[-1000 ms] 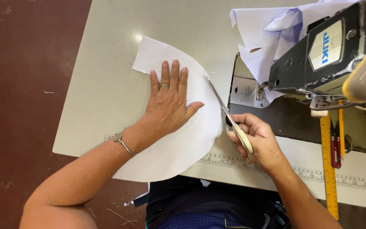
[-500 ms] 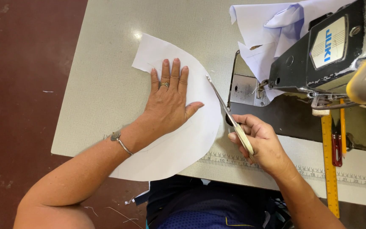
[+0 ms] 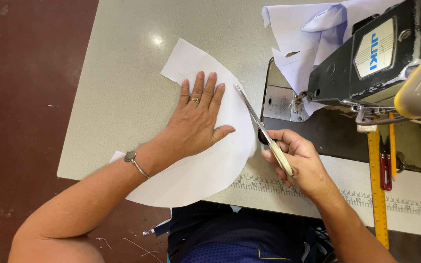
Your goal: Cutting a curved piece of white fabric using scissors on a workbench next to a sewing machine.
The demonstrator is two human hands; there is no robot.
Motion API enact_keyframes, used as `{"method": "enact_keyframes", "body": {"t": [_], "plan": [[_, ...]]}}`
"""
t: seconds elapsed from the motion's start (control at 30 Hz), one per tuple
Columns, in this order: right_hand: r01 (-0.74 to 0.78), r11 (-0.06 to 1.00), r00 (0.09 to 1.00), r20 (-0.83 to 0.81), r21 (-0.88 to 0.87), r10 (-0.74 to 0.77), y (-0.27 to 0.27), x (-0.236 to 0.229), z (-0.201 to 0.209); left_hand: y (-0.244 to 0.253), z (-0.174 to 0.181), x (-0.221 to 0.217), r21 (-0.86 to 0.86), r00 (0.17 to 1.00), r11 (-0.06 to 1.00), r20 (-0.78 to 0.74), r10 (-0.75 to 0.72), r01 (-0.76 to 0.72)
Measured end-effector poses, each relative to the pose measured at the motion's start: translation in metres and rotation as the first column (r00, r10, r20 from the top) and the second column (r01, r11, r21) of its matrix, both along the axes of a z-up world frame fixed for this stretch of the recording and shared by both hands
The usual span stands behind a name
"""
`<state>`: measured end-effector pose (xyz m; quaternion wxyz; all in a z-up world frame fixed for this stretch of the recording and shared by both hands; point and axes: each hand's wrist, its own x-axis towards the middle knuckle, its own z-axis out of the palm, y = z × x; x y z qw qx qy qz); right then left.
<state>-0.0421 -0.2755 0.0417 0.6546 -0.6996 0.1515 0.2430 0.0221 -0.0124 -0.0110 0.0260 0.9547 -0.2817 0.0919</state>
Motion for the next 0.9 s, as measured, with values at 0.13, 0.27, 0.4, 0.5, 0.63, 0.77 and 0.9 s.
{"method": "enact_keyframes", "body": {"t": [0.13, 0.27, 0.4, 0.5, 0.63, 0.77, 0.9], "plan": [[0.001, 0.999, 1.000, -0.004, -0.032, -0.002, 0.003, -0.005, 0.003, 0.000, 0.000, 0.000, 0.002, 1.000, 1.000, 0.006, -0.008, 0.008], [0.013, 0.999, 1.000, -0.027, -0.038, -0.014, 0.003, -0.008, 0.002, 0.000, -0.001, -0.001, 0.003, 1.000, 1.000, 0.006, -0.012, 0.012], [0.011, 0.999, 0.999, 0.032, 0.053, -0.012, 0.002, -0.010, -0.003, -0.002, 0.003, -0.006, 0.013, 0.998, 0.999, -0.048, -0.044, 0.044], [-0.002, 0.999, 0.999, 0.051, 0.051, 0.000, 0.005, -0.007, 0.003, -0.007, 0.003, -0.017, -0.007, 0.996, 0.996, -0.014, -0.088, 0.088], [-0.007, 0.999, 0.999, 0.039, 0.043, 0.006, 0.003, -0.007, 0.002, -0.008, 0.005, -0.020, 0.003, 0.997, 0.997, 0.007, -0.079, 0.079], [0.012, 0.999, 1.000, 0.004, 0.037, -0.012, -0.001, -0.009, -0.002, -0.008, 0.007, -0.020, -0.009, 0.996, 0.996, 0.011, -0.094, 0.094], [-0.020, 0.997, 0.998, 0.053, 0.072, 0.016, -0.010, -0.013, -0.013, -0.007, 0.008, -0.021, 0.006, 0.994, 0.994, -0.004, -0.108, 0.109]]}}
